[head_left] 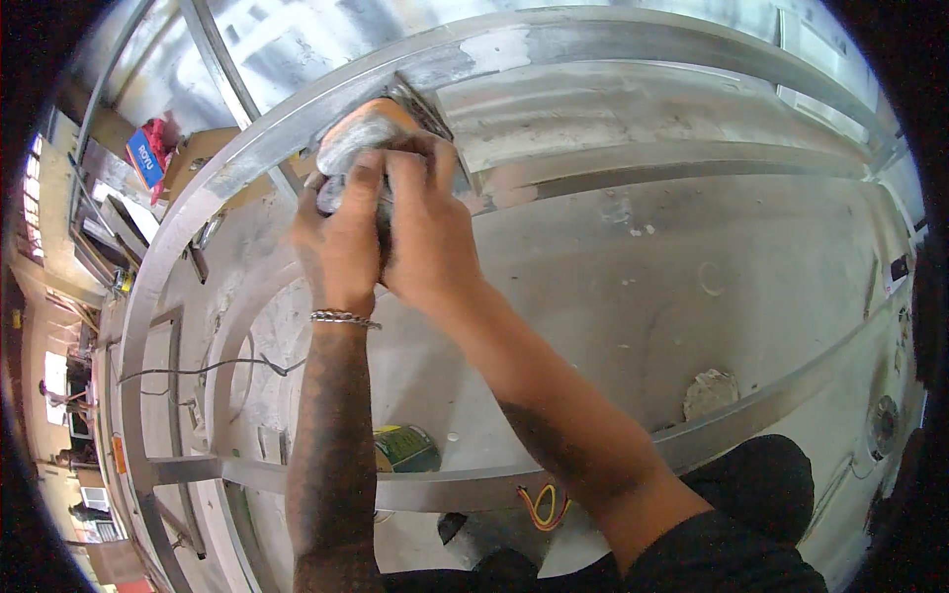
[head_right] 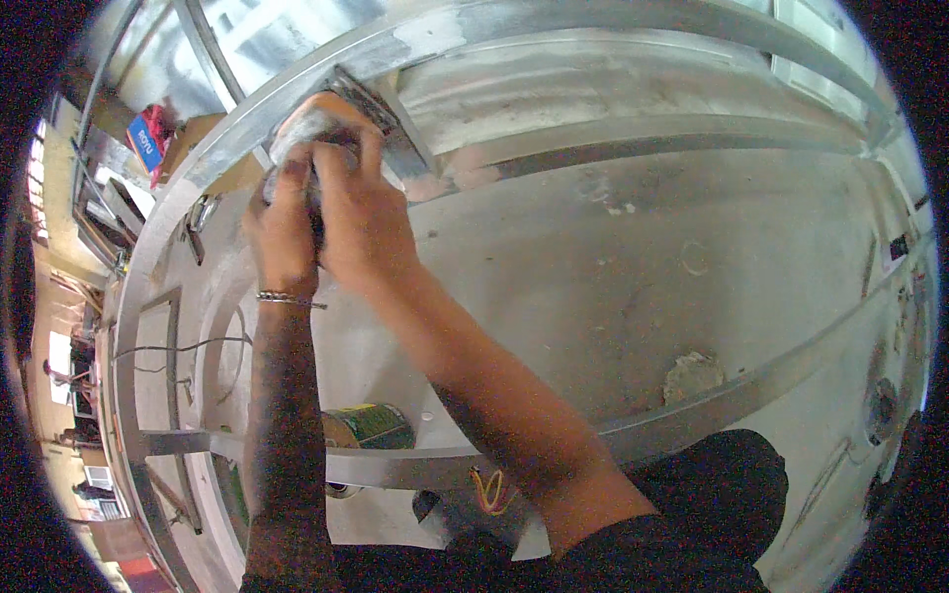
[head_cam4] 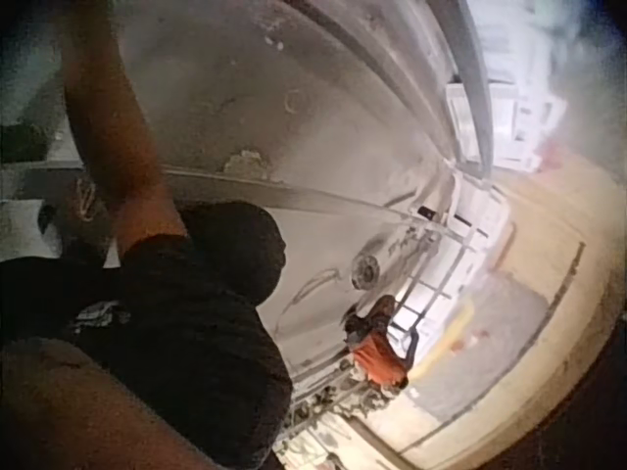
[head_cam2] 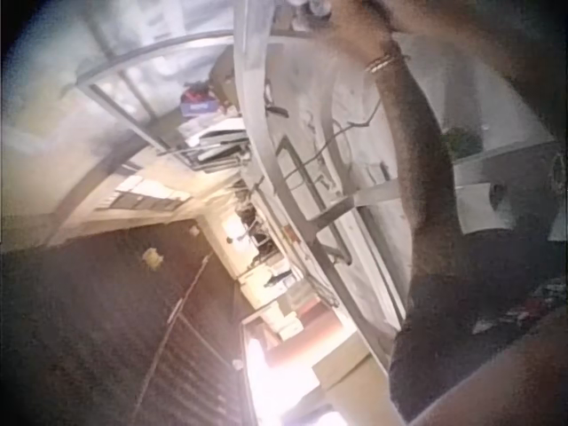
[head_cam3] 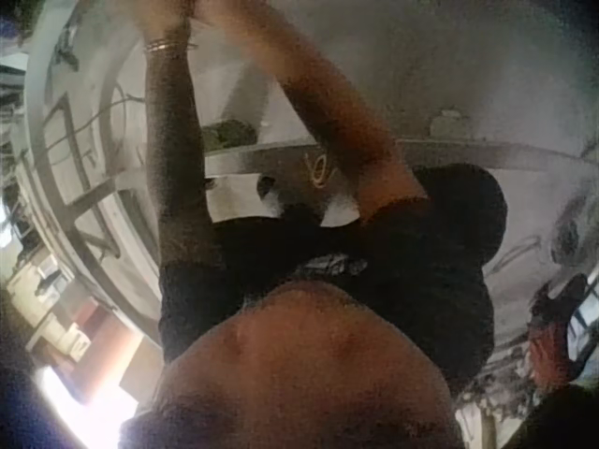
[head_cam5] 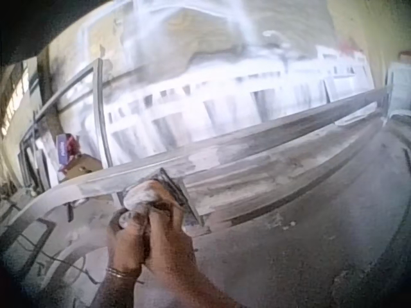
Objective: The person sands the surface of a curved metal frame using a power sander, moving the tool along the length of the metal to smooth the joints.
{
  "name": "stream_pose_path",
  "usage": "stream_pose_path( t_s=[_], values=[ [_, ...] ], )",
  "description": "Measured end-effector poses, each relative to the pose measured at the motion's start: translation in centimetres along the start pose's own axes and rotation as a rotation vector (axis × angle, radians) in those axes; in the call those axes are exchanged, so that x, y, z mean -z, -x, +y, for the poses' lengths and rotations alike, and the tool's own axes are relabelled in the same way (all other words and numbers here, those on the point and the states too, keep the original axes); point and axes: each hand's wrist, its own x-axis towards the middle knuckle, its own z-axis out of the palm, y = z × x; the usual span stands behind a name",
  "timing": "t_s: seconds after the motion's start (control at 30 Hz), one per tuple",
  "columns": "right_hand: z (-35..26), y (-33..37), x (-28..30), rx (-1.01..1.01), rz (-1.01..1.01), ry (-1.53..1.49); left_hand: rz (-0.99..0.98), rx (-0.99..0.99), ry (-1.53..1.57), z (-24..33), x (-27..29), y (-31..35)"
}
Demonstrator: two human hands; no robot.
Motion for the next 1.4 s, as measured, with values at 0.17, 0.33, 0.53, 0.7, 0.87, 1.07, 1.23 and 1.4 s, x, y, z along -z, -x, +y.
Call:
stream_pose_path(
  t_s=[0.17,0.33,0.53,0.7,0.87,1.07,1.23,1.4],
  values=[
    [2.6,1.2,0.5,-0.031,0.044,0.009,-0.061,-0.028,-0.142,0.7,-2.0,1.3],
    [3.8,2.6,0.9,-0.071,0.050,-0.036,-0.097,0.004,-0.129,-1.2,-3.0,1.9],
    [4.3,2.8,1.1,-0.104,0.088,-0.055,-0.105,0.001,-0.168,-0.3,-3.7,2.3],
    [3.9,2.1,1.7,-0.001,0.114,-0.027,-0.058,-0.040,-0.185,1.0,-3.6,2.7],
    [3.5,1.9,1.7,-0.040,0.089,-0.028,-0.038,-0.104,-0.165,1.1,-3.2,2.7],
    [3.4,1.3,1.7,-0.007,0.091,-0.054,-0.065,-0.071,-0.136,2.2,-3.1,2.4],
    [3.1,0.8,1.5,-0.017,0.058,-0.065,-0.006,-0.051,-0.150,1.1,-3.0,1.6],
    [2.9,0.7,1.2,0.036,0.096,0.000,-0.032,-0.041,-0.076,1.3,-2.8,1.6]
  ],
)
